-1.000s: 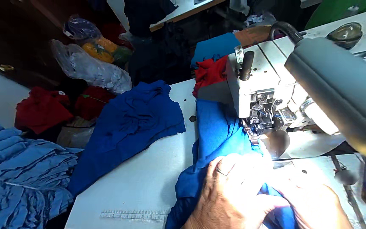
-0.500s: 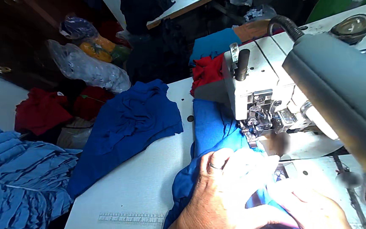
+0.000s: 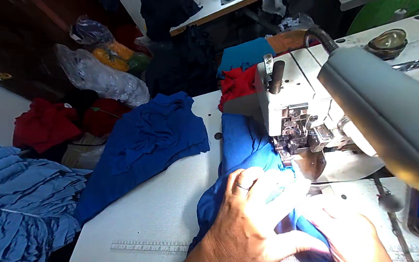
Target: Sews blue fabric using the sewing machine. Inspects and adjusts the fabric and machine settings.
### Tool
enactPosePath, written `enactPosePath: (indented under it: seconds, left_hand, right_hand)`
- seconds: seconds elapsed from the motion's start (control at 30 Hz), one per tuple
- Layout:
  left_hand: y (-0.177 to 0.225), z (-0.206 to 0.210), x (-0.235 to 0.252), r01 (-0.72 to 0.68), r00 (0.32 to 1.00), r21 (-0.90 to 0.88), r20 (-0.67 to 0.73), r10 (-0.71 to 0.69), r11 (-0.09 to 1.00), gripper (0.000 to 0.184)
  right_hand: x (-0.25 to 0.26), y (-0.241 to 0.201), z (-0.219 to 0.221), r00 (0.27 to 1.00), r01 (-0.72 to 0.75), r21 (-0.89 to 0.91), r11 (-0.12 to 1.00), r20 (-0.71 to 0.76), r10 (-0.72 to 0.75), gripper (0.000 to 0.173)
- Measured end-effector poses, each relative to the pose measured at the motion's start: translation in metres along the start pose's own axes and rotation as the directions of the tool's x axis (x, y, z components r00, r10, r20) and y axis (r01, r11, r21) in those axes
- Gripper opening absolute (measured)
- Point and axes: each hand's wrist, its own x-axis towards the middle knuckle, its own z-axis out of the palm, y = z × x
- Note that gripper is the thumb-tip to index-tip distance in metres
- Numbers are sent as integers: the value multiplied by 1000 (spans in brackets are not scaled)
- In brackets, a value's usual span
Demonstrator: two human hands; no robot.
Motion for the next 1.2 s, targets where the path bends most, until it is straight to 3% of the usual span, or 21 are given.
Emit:
enactPosePath:
  seconds: [0.77, 0.83, 0.97, 1.1, 1.2]
  left_hand:
    - [-11, -2, 4, -15, 998, 78, 69, 10, 997, 65]
    - [-12, -4, 7, -9, 999, -6, 45, 9, 1000, 57]
    - [-19, -11, 32, 62, 975, -160, -203, -94, 985, 15]
    - [-22, -10, 50, 185, 979, -93, -73, -191, 978, 18]
    - [-18, -8, 54, 194, 973, -87, -111, -203, 977, 6]
  right_hand:
    - [6, 7, 8, 998, -20, -18, 1000, -62, 19, 19]
    - [7, 8, 9, 998, -9, -4, 1000, -68, 8, 19]
    - [9, 10, 12, 998, 1, 36, 999, -70, 2, 17]
    - [8, 9, 13, 997, -18, 27, 999, -78, 20, 19]
    - [9, 10, 13, 997, -19, 22, 1000, -72, 20, 17]
